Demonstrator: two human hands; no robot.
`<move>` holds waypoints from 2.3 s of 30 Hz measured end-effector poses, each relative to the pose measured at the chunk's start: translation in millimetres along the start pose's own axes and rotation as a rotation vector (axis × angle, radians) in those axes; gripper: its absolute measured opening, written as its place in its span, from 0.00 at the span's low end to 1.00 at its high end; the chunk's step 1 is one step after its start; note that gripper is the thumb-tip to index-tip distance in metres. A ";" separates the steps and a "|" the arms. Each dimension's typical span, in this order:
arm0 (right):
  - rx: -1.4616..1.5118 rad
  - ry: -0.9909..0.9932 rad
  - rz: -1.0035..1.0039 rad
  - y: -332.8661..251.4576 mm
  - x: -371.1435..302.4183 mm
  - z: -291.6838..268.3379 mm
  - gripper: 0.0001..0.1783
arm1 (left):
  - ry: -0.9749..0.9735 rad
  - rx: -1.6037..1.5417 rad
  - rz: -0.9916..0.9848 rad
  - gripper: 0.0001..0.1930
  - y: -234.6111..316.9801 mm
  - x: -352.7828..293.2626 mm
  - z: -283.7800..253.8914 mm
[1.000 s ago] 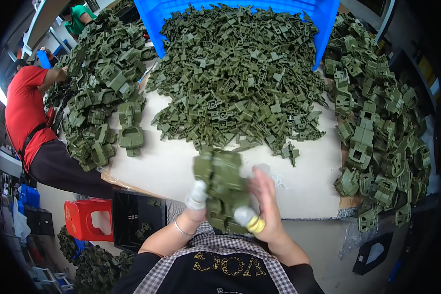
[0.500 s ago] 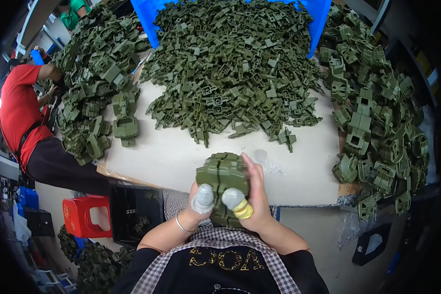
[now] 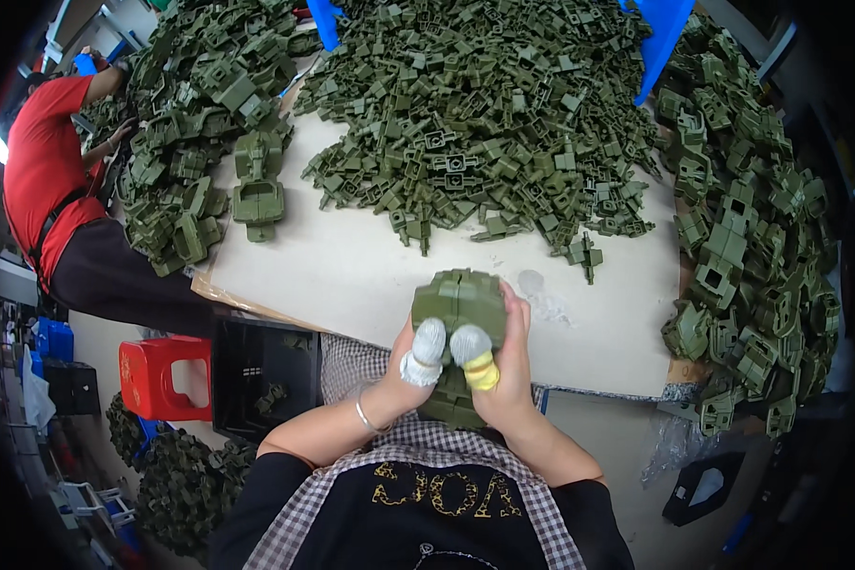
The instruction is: The person empties a crate of plastic components onto the workbench and fits the pieces together by hand to assemble toy parts.
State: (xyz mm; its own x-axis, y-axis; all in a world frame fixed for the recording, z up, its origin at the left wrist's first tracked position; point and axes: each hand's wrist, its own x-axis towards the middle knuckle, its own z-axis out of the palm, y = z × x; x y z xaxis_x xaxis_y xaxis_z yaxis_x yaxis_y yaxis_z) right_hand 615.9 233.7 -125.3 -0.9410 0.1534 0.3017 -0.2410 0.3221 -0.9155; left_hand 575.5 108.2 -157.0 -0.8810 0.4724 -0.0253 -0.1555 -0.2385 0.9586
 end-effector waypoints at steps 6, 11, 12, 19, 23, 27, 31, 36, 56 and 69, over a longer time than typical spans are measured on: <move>0.150 0.005 -0.041 4.9 25.6 7.2 0.46 | -0.006 -0.173 -0.086 0.33 24.2 19.3 0.6; 0.631 -0.062 0.259 -2.6 17.5 -25.7 0.48 | 0.135 -0.573 0.124 0.31 29.2 26.4 -36.6; 0.629 -0.055 0.254 14.6 4.3 -20.0 0.48 | -0.040 -0.751 0.224 0.31 23.8 31.9 -44.0; 0.747 -0.291 0.503 34.3 5.3 -31.0 0.36 | 0.284 -0.346 0.466 0.33 47.1 52.7 -46.5; 0.232 -0.393 0.344 35.3 32.3 -70.7 0.35 | -0.079 0.947 0.808 0.35 114.2 69.5 -40.1; -0.220 -0.540 0.061 38.5 52.9 -83.2 0.39 | -0.703 1.409 0.249 0.29 98.7 87.9 -16.0; -0.461 -0.363 0.012 10.3 46.2 -69.1 0.37 | -0.795 1.289 -0.026 0.28 93.5 100.5 -16.1; -0.484 -0.282 -0.007 25.9 42.4 -61.6 0.36 | -0.724 1.268 0.050 0.28 89.4 99.2 -20.8; -0.161 -0.434 0.185 50.7 64.3 -103.7 0.34 | -0.668 1.105 0.438 0.32 102.7 99.8 -77.5; -0.609 -0.275 -0.338 -0.7 72.3 -5.6 0.24 | -0.288 0.391 0.025 0.28 29.2 50.4 -81.7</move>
State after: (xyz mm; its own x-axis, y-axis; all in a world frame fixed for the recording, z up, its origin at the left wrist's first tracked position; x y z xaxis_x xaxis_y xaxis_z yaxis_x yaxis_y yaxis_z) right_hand 549.3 249.8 -101.4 -0.8835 -0.2589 0.3903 -0.4288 0.7825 -0.4515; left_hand 490.1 55.7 -153.5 -0.7145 0.6991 0.0259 0.0929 0.0581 0.9940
